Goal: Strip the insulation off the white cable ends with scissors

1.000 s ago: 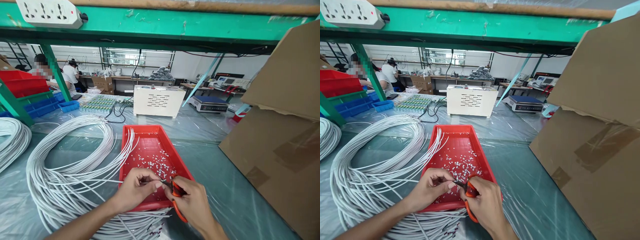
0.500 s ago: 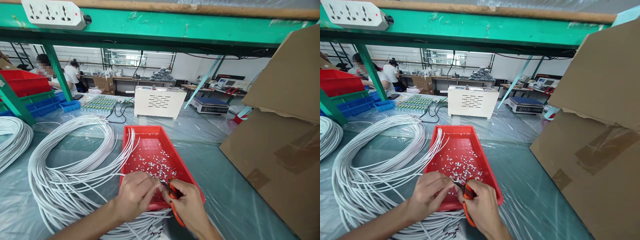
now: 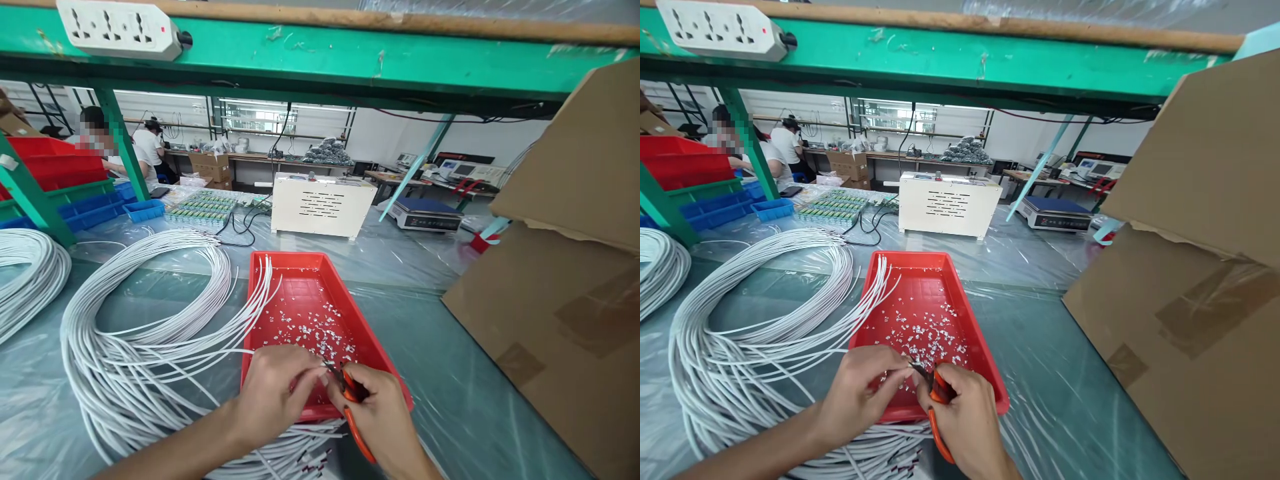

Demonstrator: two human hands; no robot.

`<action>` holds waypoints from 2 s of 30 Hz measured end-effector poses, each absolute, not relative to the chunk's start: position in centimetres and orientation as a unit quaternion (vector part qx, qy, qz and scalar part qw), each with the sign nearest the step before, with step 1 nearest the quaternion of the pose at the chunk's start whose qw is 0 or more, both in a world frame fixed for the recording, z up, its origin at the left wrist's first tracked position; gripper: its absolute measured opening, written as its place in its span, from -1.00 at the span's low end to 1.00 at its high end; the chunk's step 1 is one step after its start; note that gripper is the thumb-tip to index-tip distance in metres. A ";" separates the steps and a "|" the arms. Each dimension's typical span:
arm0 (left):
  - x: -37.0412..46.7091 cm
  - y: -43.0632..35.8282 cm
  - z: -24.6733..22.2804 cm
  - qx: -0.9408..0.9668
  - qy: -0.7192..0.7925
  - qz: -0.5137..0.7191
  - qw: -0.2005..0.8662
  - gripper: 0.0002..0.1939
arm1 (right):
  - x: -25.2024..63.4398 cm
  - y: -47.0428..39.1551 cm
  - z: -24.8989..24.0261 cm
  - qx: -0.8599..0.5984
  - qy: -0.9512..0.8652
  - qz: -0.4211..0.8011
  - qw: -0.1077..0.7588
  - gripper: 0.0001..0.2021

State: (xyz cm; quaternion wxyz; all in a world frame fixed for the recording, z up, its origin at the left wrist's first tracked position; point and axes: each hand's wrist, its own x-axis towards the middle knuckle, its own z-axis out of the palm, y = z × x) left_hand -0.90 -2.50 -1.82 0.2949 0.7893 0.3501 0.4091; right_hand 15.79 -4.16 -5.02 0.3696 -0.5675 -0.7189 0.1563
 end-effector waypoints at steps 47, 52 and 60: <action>0.8 -4.0 -3.4 0.742 0.419 0.423 0.308 -0.85 | 14.7 -4.5 -4.7 -0.446 -0.417 0.515 0.601 -0.89; 0.8 -4.2 -3.3 0.744 0.408 0.410 0.334 -0.83 | 14.8 -4.4 -5.0 -0.446 -0.413 0.524 0.596 -0.87; 0.5 -3.6 -2.0 0.715 0.397 0.369 0.442 -0.78 | 14.9 -4.3 -5.2 -0.448 -0.409 0.524 0.597 -0.87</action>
